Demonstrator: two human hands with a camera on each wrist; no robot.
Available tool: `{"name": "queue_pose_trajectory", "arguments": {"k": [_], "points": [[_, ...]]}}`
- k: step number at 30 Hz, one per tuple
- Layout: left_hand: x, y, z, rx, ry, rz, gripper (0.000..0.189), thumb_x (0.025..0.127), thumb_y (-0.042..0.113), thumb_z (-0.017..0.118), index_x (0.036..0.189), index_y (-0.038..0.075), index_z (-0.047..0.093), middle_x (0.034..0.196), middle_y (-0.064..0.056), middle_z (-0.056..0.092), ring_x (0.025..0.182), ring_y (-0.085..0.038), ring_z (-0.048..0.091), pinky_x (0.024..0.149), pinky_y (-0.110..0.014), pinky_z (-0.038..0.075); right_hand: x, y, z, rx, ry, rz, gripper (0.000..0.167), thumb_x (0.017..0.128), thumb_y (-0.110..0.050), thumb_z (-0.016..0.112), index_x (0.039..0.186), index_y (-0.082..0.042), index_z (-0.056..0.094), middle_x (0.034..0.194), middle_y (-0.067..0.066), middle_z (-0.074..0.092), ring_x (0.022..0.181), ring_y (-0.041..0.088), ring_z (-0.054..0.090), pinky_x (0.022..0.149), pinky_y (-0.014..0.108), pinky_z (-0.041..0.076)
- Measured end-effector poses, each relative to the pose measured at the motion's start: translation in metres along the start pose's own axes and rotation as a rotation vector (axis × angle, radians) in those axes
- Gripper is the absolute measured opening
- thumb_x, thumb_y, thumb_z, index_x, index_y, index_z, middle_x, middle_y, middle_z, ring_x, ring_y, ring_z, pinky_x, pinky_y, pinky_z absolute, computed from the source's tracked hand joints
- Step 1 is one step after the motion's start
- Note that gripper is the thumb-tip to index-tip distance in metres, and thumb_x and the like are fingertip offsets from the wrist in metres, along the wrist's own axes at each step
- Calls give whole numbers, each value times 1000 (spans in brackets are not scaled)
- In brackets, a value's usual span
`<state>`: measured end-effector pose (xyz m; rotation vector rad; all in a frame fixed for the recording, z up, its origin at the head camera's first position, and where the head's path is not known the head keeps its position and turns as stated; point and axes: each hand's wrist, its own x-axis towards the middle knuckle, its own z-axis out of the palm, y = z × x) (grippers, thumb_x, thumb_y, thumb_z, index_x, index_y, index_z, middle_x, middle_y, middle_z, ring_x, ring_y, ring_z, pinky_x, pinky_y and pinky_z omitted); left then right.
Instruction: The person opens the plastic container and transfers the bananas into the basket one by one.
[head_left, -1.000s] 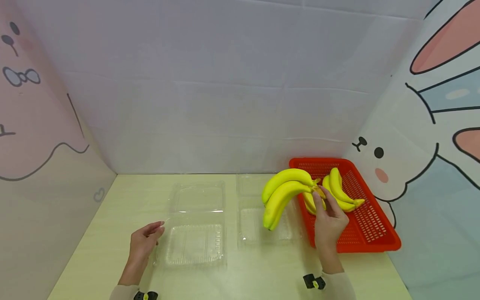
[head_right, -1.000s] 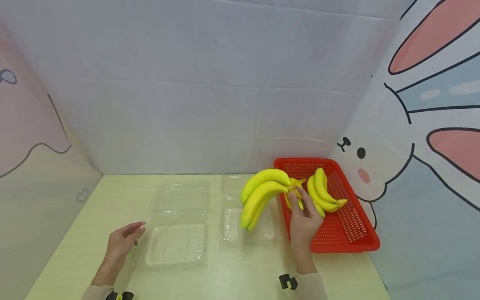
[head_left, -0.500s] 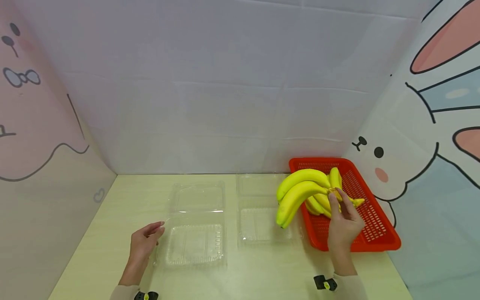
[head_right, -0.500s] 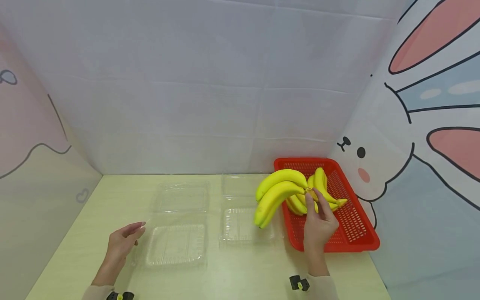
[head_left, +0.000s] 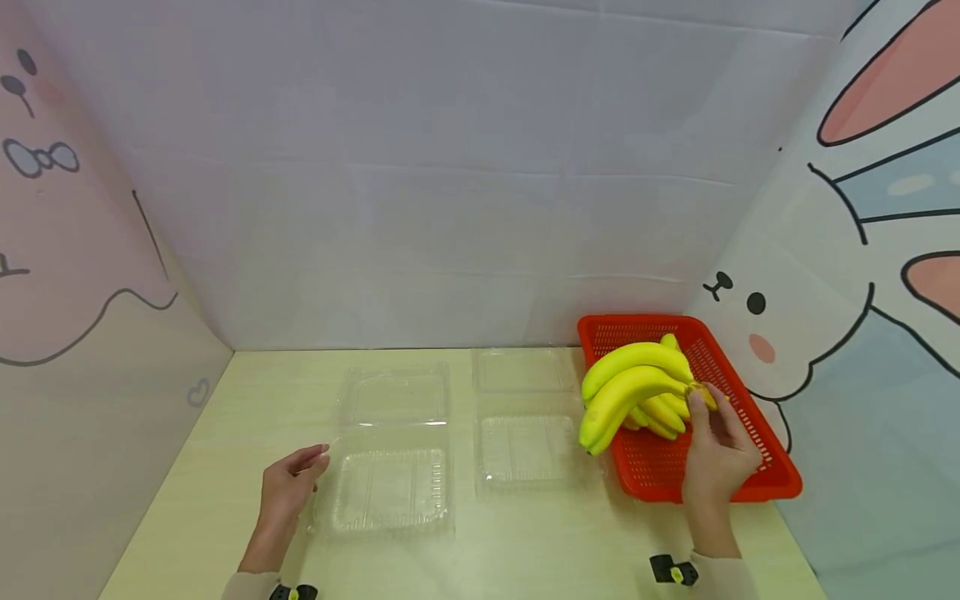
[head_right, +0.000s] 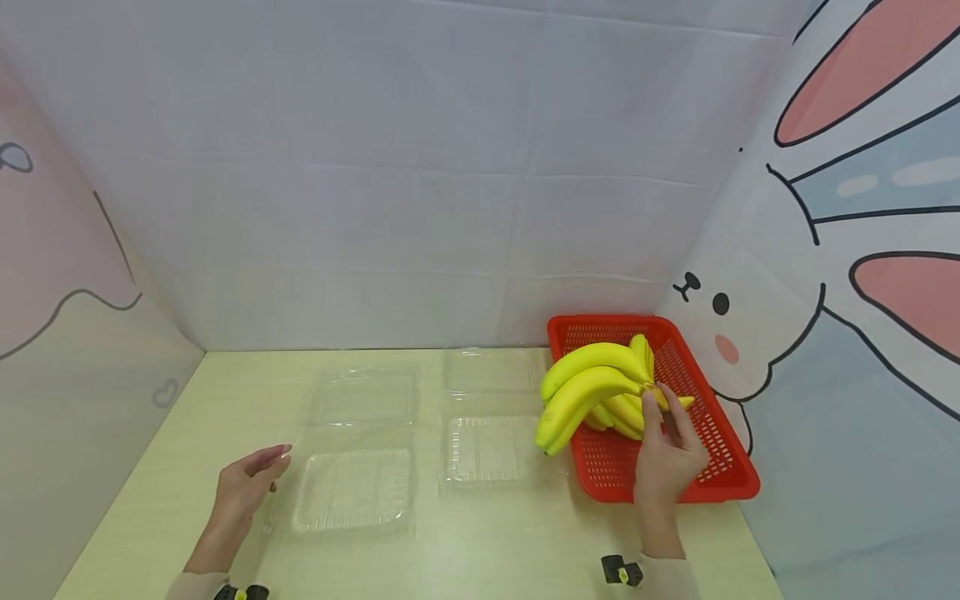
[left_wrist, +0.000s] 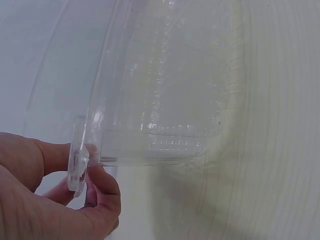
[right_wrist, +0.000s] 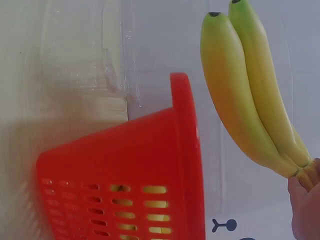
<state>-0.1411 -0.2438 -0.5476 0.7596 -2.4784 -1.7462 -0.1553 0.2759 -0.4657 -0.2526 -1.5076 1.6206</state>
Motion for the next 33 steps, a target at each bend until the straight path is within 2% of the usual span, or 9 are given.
{"name": "queue_pose_trajectory", "arguments": {"k": [2,4,11,18,24,30,33], "points": [[0,0,0,-1,0,-2,34,100,10,66,129,-8,65,102,-4,72,84,-18,61,62,-22,49,3,0,-4,-74,21,-8,30,92,-4,76,122,1,74,111,3,77,99,12,70,89,15,52],[0,1,0,-3,-1,-5,34,100,10,65,129,-9,65,102,-5,71,85,-19,61,62,-22,49,6,1,-9,-94,37,-12,30,92,-3,76,121,1,74,110,2,77,99,12,69,89,14,52],[-2,1,1,2,2,2,34,101,11,64,128,-9,65,104,-8,70,87,-22,59,63,-22,49,16,4,-25,9,72,3,31,89,1,77,120,6,73,109,5,77,97,14,70,89,15,53],[-2,1,1,1,5,4,34,100,11,65,128,-9,65,103,-8,70,84,-19,59,62,-22,49,21,4,-41,-34,122,16,32,89,-3,78,121,1,74,120,10,74,99,14,68,88,13,52],[-1,0,2,0,15,2,34,100,10,65,128,-9,65,104,-9,70,86,-21,59,62,-22,49,25,7,-55,19,160,36,35,87,-4,80,121,3,73,116,11,75,98,14,70,88,16,53],[-1,0,2,-3,13,2,34,101,11,65,128,-9,65,107,-12,70,89,-24,60,62,-22,49,23,13,-65,-54,202,100,36,86,-11,83,120,-4,76,119,8,75,96,11,68,84,13,52],[-1,-1,2,-2,14,1,34,100,10,65,128,-9,65,108,-14,69,89,-23,60,63,-21,50,22,16,-68,-61,213,107,35,85,-8,84,119,-4,76,118,8,75,95,11,68,84,12,52]]}}
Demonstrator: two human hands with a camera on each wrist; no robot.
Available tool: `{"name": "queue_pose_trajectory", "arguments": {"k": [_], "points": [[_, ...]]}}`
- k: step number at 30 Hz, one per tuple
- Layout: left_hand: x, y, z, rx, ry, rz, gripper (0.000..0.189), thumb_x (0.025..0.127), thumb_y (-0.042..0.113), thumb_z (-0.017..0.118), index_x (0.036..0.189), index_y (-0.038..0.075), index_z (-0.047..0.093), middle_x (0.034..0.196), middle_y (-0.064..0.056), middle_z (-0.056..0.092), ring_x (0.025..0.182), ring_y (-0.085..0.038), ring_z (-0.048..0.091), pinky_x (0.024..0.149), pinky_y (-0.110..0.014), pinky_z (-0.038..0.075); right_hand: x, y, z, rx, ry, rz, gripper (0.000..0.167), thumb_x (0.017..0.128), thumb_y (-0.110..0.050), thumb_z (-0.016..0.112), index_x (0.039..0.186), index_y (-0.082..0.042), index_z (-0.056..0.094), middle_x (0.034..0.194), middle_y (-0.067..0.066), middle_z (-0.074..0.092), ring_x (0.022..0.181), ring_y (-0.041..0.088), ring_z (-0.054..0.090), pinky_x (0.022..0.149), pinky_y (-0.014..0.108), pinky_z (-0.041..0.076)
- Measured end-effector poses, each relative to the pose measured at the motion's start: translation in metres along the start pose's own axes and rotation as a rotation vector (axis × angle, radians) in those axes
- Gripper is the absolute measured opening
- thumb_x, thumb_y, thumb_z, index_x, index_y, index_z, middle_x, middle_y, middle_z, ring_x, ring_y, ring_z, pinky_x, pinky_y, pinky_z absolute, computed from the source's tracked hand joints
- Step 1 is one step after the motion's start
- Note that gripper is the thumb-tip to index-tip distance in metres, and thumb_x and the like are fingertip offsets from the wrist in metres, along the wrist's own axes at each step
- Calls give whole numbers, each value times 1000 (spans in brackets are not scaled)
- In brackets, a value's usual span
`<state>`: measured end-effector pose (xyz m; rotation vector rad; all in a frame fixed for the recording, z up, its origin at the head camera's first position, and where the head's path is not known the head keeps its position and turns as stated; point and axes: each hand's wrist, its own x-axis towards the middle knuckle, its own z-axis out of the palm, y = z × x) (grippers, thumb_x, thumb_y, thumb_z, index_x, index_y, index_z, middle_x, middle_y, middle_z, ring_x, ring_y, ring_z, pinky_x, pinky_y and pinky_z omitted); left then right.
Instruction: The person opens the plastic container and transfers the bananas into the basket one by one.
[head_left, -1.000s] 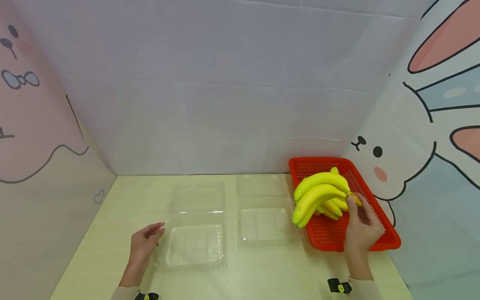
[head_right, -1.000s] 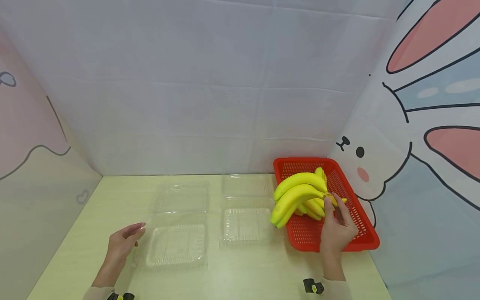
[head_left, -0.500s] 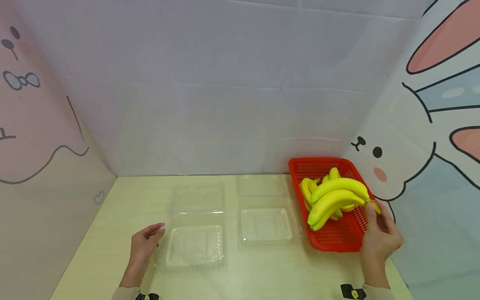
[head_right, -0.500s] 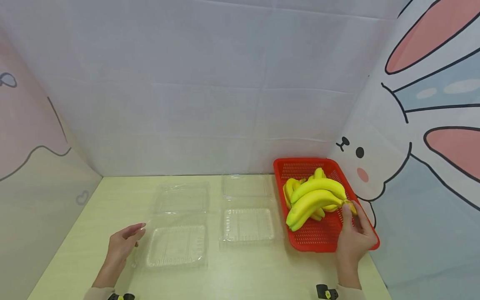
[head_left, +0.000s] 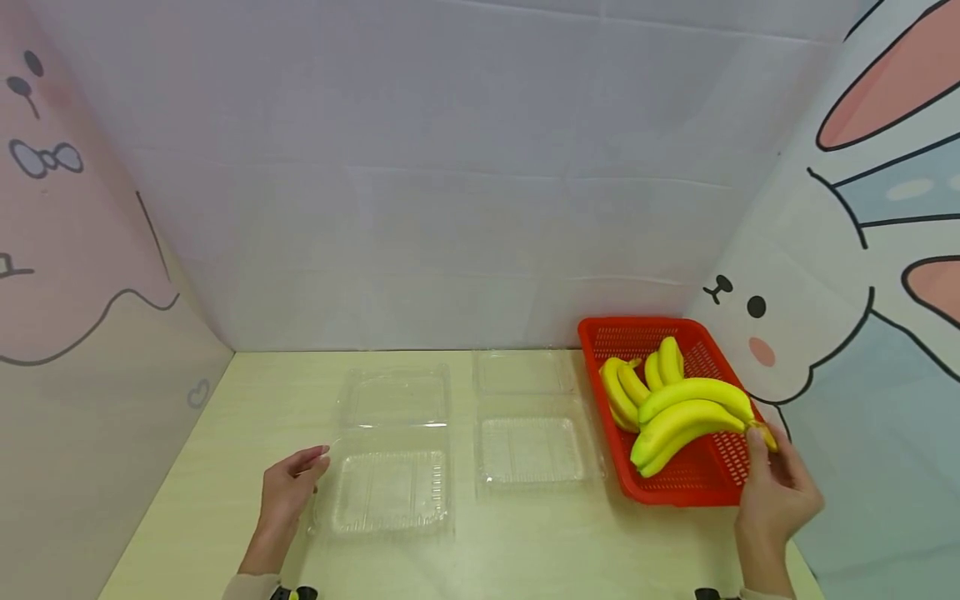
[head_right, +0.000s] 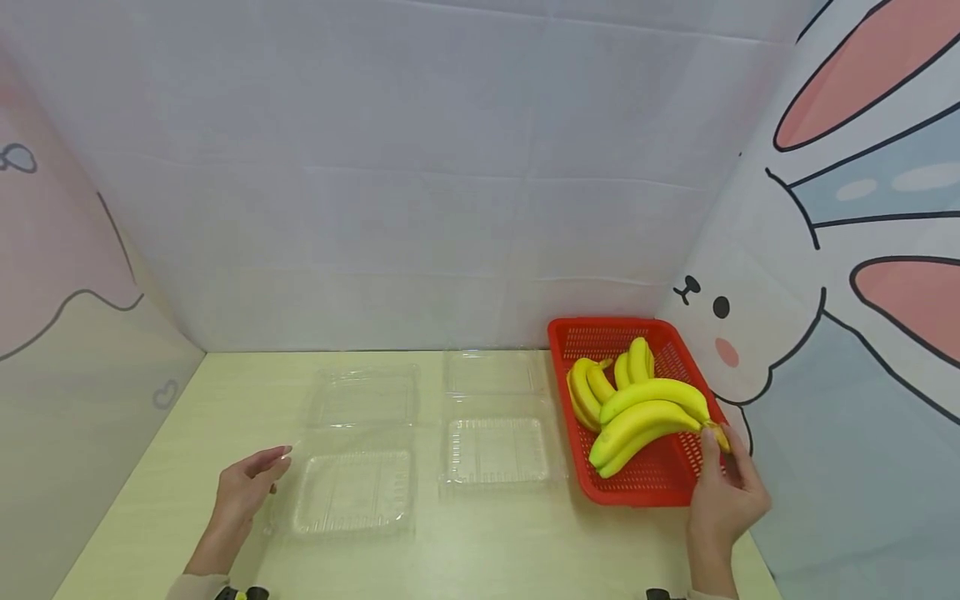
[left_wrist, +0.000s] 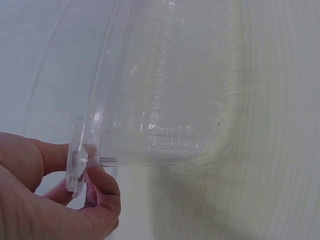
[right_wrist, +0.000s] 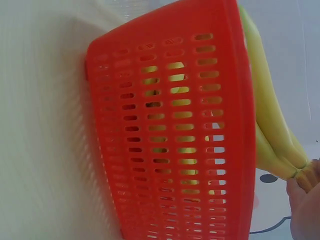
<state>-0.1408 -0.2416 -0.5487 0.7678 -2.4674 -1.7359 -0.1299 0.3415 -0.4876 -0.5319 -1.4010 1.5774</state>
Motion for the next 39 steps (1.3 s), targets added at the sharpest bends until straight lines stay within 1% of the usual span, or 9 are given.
{"name": "queue_pose_trajectory", "arguments": {"k": [6,12,16,18,24,27,30,34,39], "points": [[1,-1,1,5,-2,0,34,101,11,65,129,-8,65,113,-19,67,89,-24,59,63,-21,49,1,6,-6,-31,7,27,36,83,-4,84,118,-3,77,114,2,76,102,9,68,86,11,51],[1,0,1,5,0,-5,34,101,11,65,129,-8,64,113,-19,67,90,-25,59,63,-21,49,-2,12,-11,-101,11,32,35,82,-7,86,115,-3,78,107,-3,76,96,7,68,81,8,50],[1,1,2,5,-2,-11,34,101,12,65,129,-8,64,115,-20,67,91,-24,59,63,-20,49,-3,16,-14,-174,24,31,35,82,-10,87,115,-6,79,106,-5,76,96,6,67,81,8,50],[1,1,2,7,1,-14,34,101,12,64,129,-7,64,116,-20,66,91,-25,59,63,-20,49,-4,17,-15,-221,24,38,36,82,-13,87,117,-7,78,106,-8,75,97,4,66,83,8,50],[0,1,2,15,9,-14,34,102,12,64,130,-7,64,118,-23,66,94,-28,59,63,-20,49,-6,18,-15,-365,10,29,41,86,-21,85,123,-6,76,109,-13,72,101,0,64,89,10,49],[0,1,2,19,6,-14,34,102,12,63,130,-7,64,120,-24,65,95,-29,59,63,-20,49,-6,18,-16,-412,4,18,41,87,-22,83,124,-5,75,107,-16,70,101,-2,63,90,10,49],[0,1,2,23,5,-14,34,102,12,63,131,-7,63,121,-24,64,96,-29,58,64,-19,49,-6,18,-18,-445,-13,14,41,88,-23,83,124,-4,74,102,-21,68,99,-4,62,88,9,49],[0,0,2,25,5,-11,34,102,12,63,130,-7,63,120,-25,64,96,-30,59,64,-19,49,-5,18,-19,-464,-41,27,41,89,-20,82,124,0,73,97,-23,65,94,-4,61,81,5,48],[0,0,1,23,-1,-9,34,102,13,63,130,-7,63,119,-24,65,94,-27,59,64,-19,49,-4,17,-23,-513,-73,35,42,90,-20,81,125,2,71,95,-25,60,92,-4,58,77,2,45]]}}
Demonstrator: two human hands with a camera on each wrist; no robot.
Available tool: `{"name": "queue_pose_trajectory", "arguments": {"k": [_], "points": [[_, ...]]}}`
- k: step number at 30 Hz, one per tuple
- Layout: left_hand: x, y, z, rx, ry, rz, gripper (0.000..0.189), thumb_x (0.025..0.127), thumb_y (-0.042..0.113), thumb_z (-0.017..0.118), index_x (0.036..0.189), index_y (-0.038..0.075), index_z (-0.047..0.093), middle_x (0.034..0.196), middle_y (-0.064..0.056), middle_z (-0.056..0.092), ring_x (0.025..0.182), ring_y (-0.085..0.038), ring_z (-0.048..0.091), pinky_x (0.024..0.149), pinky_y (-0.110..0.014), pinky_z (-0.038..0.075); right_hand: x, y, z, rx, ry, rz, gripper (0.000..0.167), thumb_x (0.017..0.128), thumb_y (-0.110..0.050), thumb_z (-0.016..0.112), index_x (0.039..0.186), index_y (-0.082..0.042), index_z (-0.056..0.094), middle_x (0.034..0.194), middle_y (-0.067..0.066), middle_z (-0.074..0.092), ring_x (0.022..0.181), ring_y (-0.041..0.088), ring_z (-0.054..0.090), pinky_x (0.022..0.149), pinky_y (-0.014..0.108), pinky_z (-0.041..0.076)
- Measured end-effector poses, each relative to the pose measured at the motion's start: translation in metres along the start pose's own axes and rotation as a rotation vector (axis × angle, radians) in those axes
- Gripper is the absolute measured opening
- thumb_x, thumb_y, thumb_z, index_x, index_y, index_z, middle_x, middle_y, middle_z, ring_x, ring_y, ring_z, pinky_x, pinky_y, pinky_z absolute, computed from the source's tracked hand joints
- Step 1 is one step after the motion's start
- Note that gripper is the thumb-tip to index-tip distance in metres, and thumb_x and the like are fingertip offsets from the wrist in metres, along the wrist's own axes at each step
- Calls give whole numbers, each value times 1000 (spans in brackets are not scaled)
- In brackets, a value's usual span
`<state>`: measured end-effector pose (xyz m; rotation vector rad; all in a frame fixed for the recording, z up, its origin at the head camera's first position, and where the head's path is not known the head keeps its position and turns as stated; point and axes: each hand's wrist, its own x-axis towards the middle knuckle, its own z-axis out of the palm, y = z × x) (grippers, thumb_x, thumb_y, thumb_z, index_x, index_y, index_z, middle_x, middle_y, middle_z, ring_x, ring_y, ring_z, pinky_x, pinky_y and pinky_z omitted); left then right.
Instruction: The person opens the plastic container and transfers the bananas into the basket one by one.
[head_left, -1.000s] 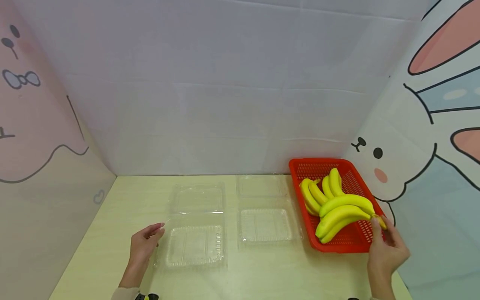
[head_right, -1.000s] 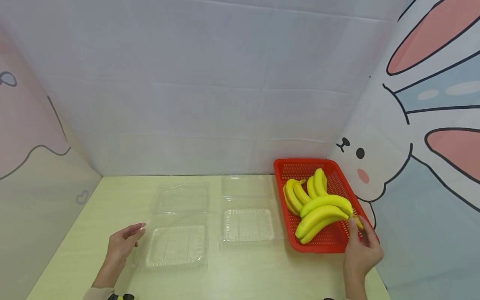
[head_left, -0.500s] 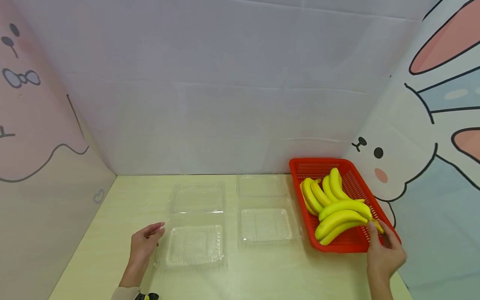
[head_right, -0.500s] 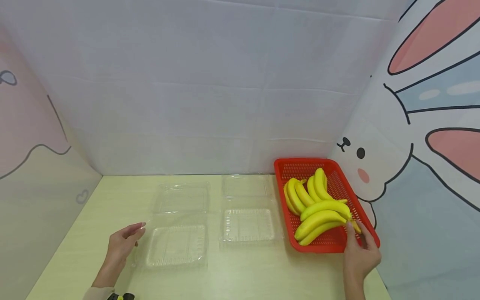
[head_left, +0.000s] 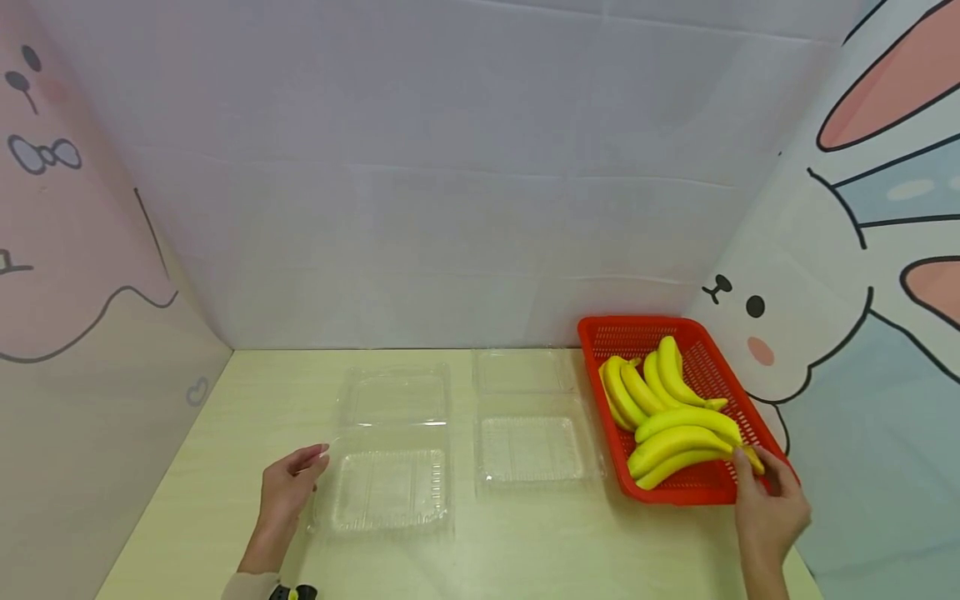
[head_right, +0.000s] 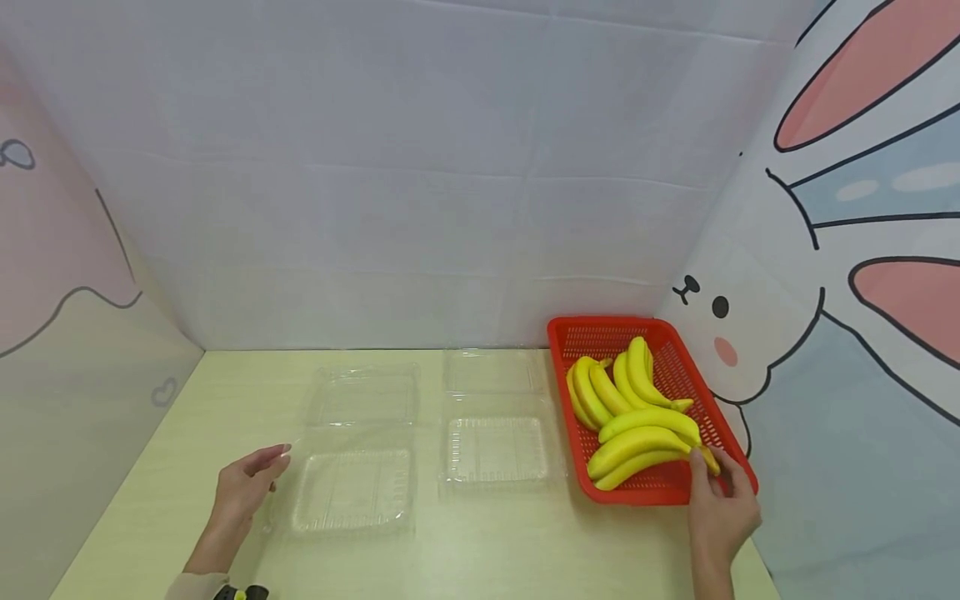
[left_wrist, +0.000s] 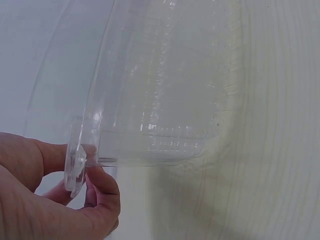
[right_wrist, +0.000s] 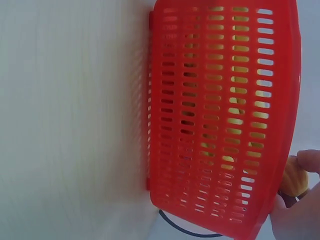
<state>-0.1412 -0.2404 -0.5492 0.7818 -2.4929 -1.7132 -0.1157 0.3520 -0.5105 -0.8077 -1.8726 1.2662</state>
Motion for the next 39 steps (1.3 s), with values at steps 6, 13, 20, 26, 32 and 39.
{"name": "queue_pose_trajectory", "arguments": {"k": [6,13,20,26,32,39], "points": [[0,0,0,-4,1,-7,34,102,13,63,130,-7,63,120,-24,64,95,-28,58,64,-19,49,-1,2,-5,-132,-35,-110,40,94,-24,77,125,1,71,104,-14,65,96,-13,55,88,5,46],[1,-1,0,3,11,-10,34,102,14,63,130,-6,64,118,-22,66,93,-26,59,65,-19,49,-1,4,-11,-316,-76,-208,39,99,-26,70,128,1,69,123,23,69,108,3,60,97,7,41],[-2,3,-1,-4,-8,-5,35,102,12,63,131,-8,63,121,-25,65,95,-27,59,64,-19,49,2,8,-15,-368,-105,-280,29,98,-13,72,122,4,71,117,26,69,111,36,62,92,-1,29],[-3,3,-3,-12,-17,10,35,102,11,63,130,-8,63,117,-22,67,93,-26,60,64,-20,49,5,5,-17,-416,-158,-230,31,101,-14,67,125,5,68,122,27,65,116,43,59,101,8,32],[-4,1,-4,-12,-21,34,33,102,10,63,129,-8,65,111,-16,70,88,-21,60,63,-21,49,5,2,-17,-443,-176,-216,31,101,-13,67,126,5,67,123,27,65,117,42,58,104,17,37],[-3,2,-4,-24,-16,29,34,101,10,65,129,-9,65,109,-12,71,86,-19,60,62,-21,49,3,-3,-14,-408,-183,-312,27,96,-6,70,120,7,69,116,27,67,111,41,59,93,3,27]]}}
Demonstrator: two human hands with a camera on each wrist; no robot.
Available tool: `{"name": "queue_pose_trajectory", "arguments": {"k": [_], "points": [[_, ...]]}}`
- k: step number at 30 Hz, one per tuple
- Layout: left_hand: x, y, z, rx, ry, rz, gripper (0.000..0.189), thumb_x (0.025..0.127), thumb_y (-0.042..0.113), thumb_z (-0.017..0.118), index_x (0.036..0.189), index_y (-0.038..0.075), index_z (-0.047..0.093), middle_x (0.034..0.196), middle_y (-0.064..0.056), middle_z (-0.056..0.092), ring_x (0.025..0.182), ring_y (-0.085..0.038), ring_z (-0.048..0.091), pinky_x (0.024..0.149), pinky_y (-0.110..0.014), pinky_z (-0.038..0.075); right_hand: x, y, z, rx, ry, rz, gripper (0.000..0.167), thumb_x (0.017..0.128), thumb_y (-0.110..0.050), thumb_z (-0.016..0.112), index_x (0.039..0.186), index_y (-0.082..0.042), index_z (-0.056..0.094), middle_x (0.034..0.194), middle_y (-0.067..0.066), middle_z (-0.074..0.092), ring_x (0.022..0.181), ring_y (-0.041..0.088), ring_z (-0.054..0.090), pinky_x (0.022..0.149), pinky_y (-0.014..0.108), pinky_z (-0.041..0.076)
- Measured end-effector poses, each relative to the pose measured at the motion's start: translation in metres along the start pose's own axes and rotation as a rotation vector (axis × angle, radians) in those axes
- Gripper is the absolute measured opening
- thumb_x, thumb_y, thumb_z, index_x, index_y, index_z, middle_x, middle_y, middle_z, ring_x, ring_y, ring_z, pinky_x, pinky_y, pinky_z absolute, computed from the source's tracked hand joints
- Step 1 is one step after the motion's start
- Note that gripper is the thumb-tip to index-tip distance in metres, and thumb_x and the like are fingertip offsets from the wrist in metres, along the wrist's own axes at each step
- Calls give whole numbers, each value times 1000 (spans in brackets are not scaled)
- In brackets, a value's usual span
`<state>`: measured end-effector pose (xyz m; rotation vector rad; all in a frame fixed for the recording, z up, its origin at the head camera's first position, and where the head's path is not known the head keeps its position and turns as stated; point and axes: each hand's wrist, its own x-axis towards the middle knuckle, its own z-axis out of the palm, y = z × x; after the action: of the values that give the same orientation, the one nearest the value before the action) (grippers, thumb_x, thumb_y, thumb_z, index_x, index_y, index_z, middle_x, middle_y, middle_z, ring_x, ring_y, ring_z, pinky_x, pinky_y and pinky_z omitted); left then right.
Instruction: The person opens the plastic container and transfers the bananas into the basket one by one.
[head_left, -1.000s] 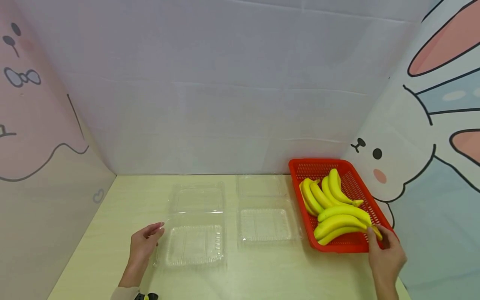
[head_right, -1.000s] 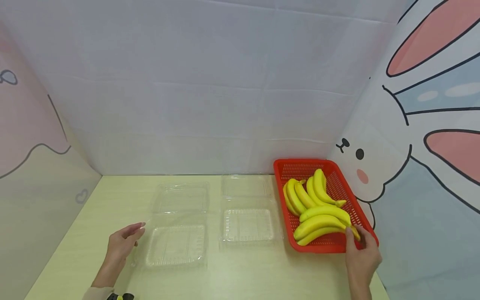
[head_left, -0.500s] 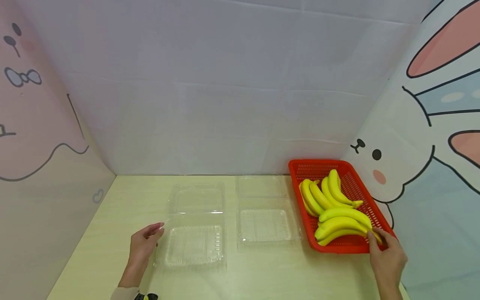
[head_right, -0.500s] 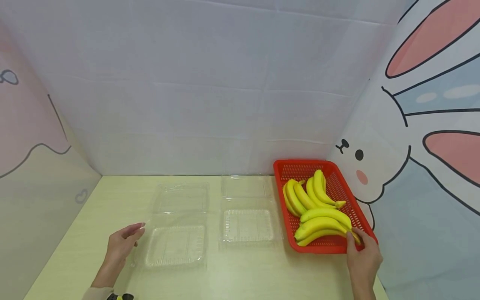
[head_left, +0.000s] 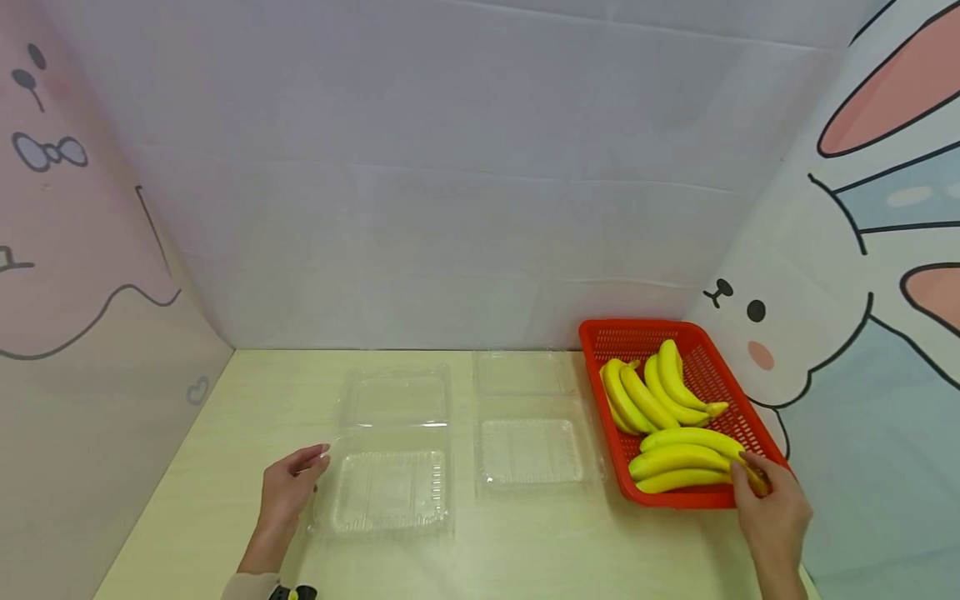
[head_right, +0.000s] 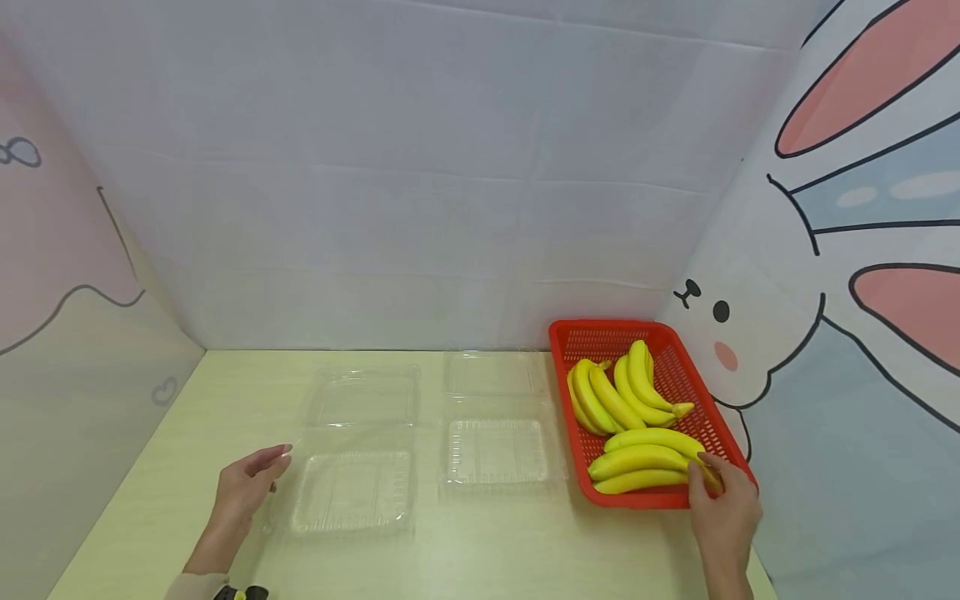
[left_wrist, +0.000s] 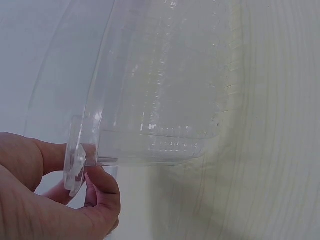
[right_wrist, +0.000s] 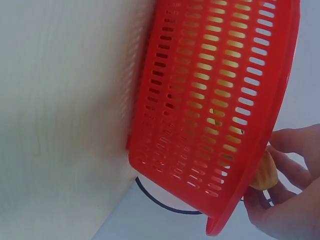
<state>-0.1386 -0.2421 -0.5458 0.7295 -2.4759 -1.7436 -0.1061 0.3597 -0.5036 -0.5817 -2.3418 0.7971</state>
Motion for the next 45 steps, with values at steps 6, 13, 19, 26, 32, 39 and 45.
{"name": "queue_pose_trajectory", "arguments": {"k": [6,13,19,26,32,39,45], "points": [[-1,0,0,-5,1,-3,34,101,10,66,129,-9,64,106,-11,71,86,-19,60,62,-22,49,1,-7,1,12,-5,-50,25,95,-6,72,117,5,71,114,26,68,107,40,60,93,3,27],[-1,1,0,-1,2,-9,33,101,11,65,129,-8,65,108,-12,70,87,-19,60,63,-21,49,0,-12,3,12,-23,-69,25,95,-6,72,118,5,70,114,27,68,105,42,61,84,3,27],[-2,2,-1,-5,-7,-6,34,101,11,65,130,-8,64,109,-14,69,87,-19,60,63,-22,49,2,-18,4,10,-30,-79,26,95,-6,71,119,4,70,115,27,67,104,41,60,82,9,28],[-2,2,-1,-10,-21,-2,36,101,12,65,131,-9,63,111,-15,69,87,-18,59,63,-23,50,3,-24,7,42,-48,-135,28,93,-4,75,119,5,70,112,24,69,99,34,60,81,1,30],[-2,2,-1,-8,-17,-5,36,101,12,65,130,-9,64,110,-14,69,87,-19,59,63,-23,50,3,-30,10,84,-87,-160,29,92,-5,77,119,3,70,110,22,71,95,13,60,82,-3,34],[-2,2,-1,-15,-4,-12,34,102,12,64,130,-8,65,105,-10,69,86,-20,59,63,-22,50,3,-37,12,157,-154,-154,33,90,-4,78,121,3,70,115,20,71,88,-16,51,78,-1,40],[-2,2,0,-10,-6,-9,34,101,11,64,130,-8,65,106,-11,69,89,-22,59,64,-22,50,2,-43,14,160,-219,-148,31,93,-8,77,121,2,69,115,21,71,83,-21,49,75,-1,41]]}}
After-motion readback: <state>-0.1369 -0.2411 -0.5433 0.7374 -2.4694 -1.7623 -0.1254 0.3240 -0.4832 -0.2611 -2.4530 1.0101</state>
